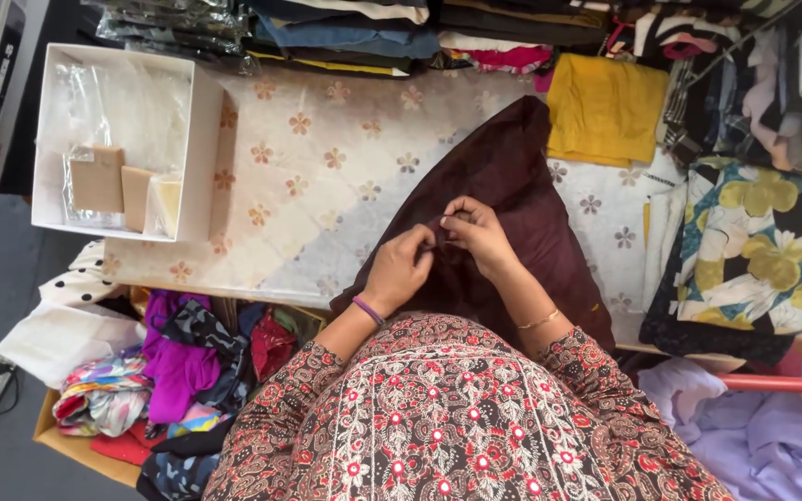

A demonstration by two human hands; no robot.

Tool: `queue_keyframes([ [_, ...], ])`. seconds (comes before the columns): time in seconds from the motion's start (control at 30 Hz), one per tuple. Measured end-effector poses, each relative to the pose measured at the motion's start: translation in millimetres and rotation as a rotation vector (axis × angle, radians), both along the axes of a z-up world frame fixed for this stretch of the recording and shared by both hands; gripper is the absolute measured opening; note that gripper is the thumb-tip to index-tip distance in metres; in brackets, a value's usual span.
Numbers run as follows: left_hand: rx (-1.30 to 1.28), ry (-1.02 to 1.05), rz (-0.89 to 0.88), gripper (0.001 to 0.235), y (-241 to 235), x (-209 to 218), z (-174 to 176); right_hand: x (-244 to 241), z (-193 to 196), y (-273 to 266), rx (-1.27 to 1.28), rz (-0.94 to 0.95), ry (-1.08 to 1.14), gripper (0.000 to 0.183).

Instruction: Folding various items of clothing, including pants, leggings, and shawls, on a table.

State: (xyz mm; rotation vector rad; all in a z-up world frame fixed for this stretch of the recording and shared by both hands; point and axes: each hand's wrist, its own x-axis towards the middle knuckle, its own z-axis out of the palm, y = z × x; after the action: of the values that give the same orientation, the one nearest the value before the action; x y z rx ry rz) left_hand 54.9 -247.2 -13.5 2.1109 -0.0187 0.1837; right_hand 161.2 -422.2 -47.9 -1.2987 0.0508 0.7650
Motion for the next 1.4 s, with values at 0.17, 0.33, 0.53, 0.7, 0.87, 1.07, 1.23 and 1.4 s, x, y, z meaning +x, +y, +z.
queue_keyframes([
  [0.17, -0.444, 0.270, 0.056, 0.012, 10.7, 1.3, -25.8, -2.1, 2.1, -17.5, 0.110, -0.005, 0.140, 0.010],
  [0.33, -0.754, 0.232, -0.001, 0.011, 9.3, 0.9, -15.6, -4.0, 12.9, -21.2, 0.205, 0.023, 0.146, 0.023],
  [0.53, -0.235, 0.339, 0.099, 0.013, -0.8, 3.9, 37.5, -15.8, 19.9, -5.6, 0.260, -0.055, 0.152, 0.043],
  [0.7, -0.122, 0.242, 0.064, 0.024, -2.8, 7.2, 42.7, -29.5, 2.9, 7.3, 0.124, -0.200, -0.085, 0.041],
  [0.87, -0.118, 0.237, 0.011, 0.034, -0.2, 7.0, 42.5, -29.9, 9.8, 15.3, 0.148, -0.229, -0.103, 0.033],
  [1.07, -0.049, 0.323, 0.041, 0.046, -0.9, 16.0, 46.1, -25.6, -8.0, 20.8, 0.143, -0.270, -0.121, 0.023],
  [1.23, 0.014, 0.343, 0.068, 0.046, -1.0, 20.5, 48.3, -28.2, -5.8, 27.0, 0.206, -0.322, -0.054, 0.025],
  [1.4, -0.081, 0.373, 0.033, 0.024, 3.7, 22.0, 34.9, -28.1, -5.2, 25.4, 0.212, -0.380, -0.121, 0.028],
])
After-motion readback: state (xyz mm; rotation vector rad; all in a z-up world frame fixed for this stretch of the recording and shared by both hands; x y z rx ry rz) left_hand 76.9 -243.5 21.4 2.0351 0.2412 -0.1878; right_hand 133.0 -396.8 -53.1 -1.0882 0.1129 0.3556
